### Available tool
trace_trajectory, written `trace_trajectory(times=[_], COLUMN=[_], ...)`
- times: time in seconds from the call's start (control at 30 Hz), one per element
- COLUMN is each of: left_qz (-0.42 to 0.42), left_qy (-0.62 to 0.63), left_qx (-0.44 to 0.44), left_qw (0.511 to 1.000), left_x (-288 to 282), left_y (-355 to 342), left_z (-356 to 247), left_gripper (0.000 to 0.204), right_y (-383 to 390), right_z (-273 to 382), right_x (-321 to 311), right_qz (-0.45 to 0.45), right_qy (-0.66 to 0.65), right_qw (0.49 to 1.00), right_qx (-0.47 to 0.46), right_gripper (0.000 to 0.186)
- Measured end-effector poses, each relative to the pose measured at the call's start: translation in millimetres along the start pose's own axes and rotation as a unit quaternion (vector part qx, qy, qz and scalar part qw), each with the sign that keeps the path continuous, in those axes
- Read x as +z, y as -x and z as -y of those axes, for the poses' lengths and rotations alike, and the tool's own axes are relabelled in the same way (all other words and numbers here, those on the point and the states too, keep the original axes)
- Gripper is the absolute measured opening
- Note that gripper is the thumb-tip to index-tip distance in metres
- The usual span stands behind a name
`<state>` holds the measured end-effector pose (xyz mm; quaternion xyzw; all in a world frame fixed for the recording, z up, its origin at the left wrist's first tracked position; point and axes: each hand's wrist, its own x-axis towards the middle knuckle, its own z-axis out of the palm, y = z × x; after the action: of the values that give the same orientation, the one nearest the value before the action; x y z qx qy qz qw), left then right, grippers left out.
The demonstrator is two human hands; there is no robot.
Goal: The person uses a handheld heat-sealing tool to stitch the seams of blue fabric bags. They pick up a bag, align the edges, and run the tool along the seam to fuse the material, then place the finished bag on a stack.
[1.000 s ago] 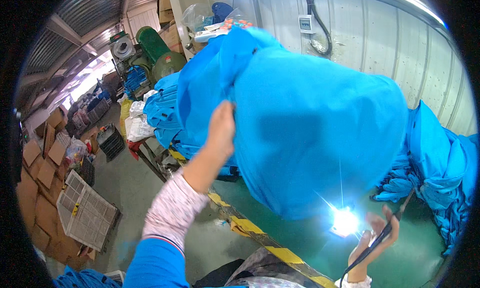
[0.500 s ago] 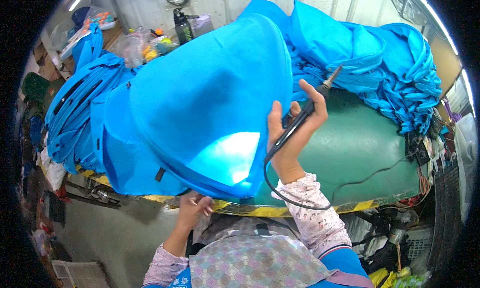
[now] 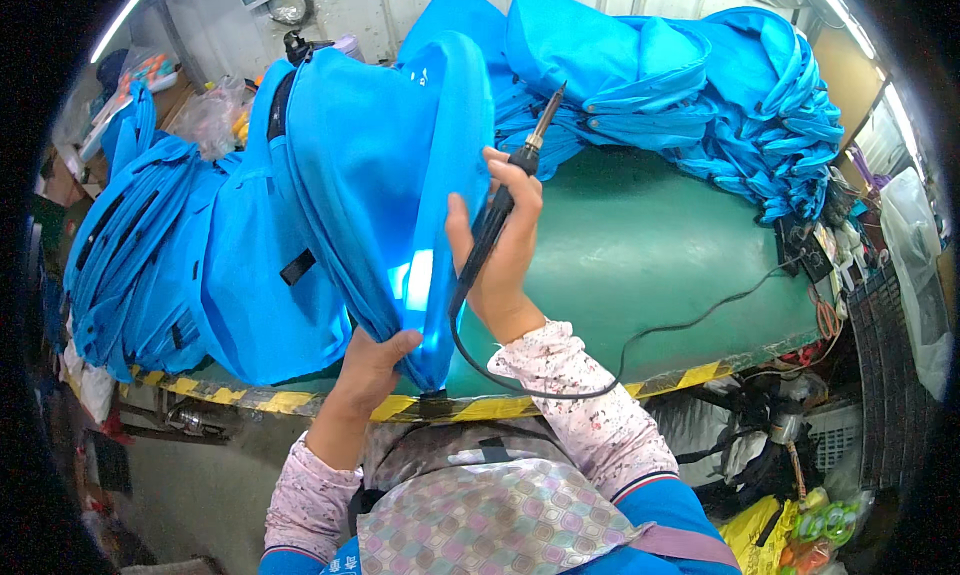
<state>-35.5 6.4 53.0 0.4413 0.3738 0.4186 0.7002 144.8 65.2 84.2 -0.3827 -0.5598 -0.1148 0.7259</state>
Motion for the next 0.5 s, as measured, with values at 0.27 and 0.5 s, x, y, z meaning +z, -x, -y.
trace_trajectory(times=[0.27,0.5], left_qz=[0.009,-0.028], left_qy=[0.012,0.035], left_qx=[0.015,0.060], left_qw=[1.000,0.997], left_x=[-17,1], left_y=[-19,-16], left_z=[19,11], left_gripper=[0.057,0.052], right_y=[26,53], right_z=[60,65], right_x=[-103,-99], right_qz=[0.171,0.216], right_qy=[0.026,0.063], right_qw=[0.984,0.959], right_qx=[-0.035,-0.171], right_gripper=[0.030,0.029])
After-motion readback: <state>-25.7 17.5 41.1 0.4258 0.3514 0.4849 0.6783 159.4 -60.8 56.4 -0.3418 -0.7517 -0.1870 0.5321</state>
